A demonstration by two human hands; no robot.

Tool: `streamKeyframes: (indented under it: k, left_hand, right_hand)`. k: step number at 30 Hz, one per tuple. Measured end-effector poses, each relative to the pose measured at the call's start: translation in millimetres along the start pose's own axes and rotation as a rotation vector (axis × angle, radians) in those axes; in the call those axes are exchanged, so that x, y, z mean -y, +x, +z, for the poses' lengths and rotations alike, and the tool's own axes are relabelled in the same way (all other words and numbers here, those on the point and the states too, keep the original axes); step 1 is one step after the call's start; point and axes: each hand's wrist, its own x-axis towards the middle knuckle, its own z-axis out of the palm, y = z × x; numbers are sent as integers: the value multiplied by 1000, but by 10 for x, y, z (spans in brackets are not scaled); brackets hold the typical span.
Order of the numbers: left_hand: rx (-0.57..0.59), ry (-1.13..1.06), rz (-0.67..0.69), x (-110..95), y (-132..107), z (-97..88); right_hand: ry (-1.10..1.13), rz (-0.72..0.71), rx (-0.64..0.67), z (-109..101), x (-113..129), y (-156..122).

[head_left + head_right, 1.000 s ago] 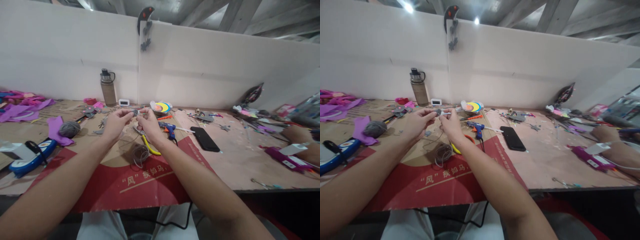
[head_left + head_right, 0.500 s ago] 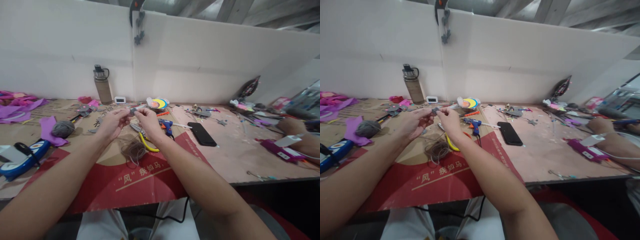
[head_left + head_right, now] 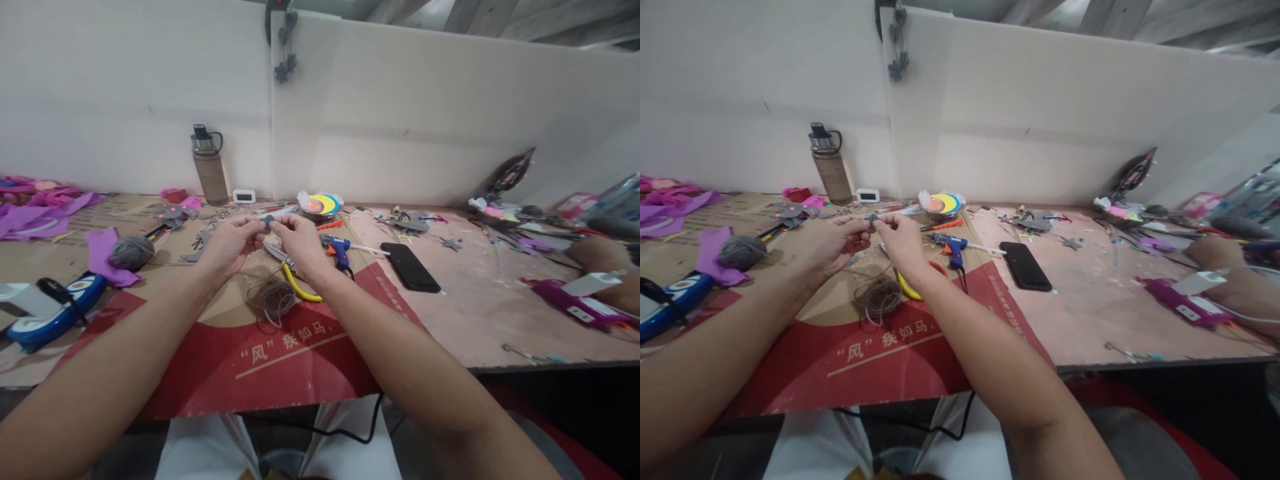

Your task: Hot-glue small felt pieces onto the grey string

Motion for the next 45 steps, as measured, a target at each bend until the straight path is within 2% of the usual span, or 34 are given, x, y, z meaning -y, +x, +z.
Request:
streamKeyframes:
  k: [5, 12, 21, 24, 30, 33, 41, 45]
  left_hand:
    - [-53, 18, 12, -16, -26, 29]
    - [-79, 253, 184, 47, 3, 8]
    - [-96, 492, 312, -30, -90, 36]
    - [-70, 481, 286, -35, -74, 32]
    - [105, 280, 110, -14, 2, -17]
    - [104, 316, 85, -2, 30, -50]
    - [32, 537, 211, 46, 74, -95]
    - [141, 439, 75, -20, 63, -104]
  right_hand:
    - [-80, -40, -19, 4, 31, -30]
    - [-241, -139, -51, -35, 162, -99]
    - [-267, -128, -43, -46, 192, -111]
    - [-285, -128, -43, -53, 183, -100]
    - [-296, -83, -22, -118, 123, -31]
    - [-299, -76, 12, -131, 114, -29]
    - [-332, -111, 14, -72, 146, -86]
    - [-278, -54, 72, -117, 77, -16]
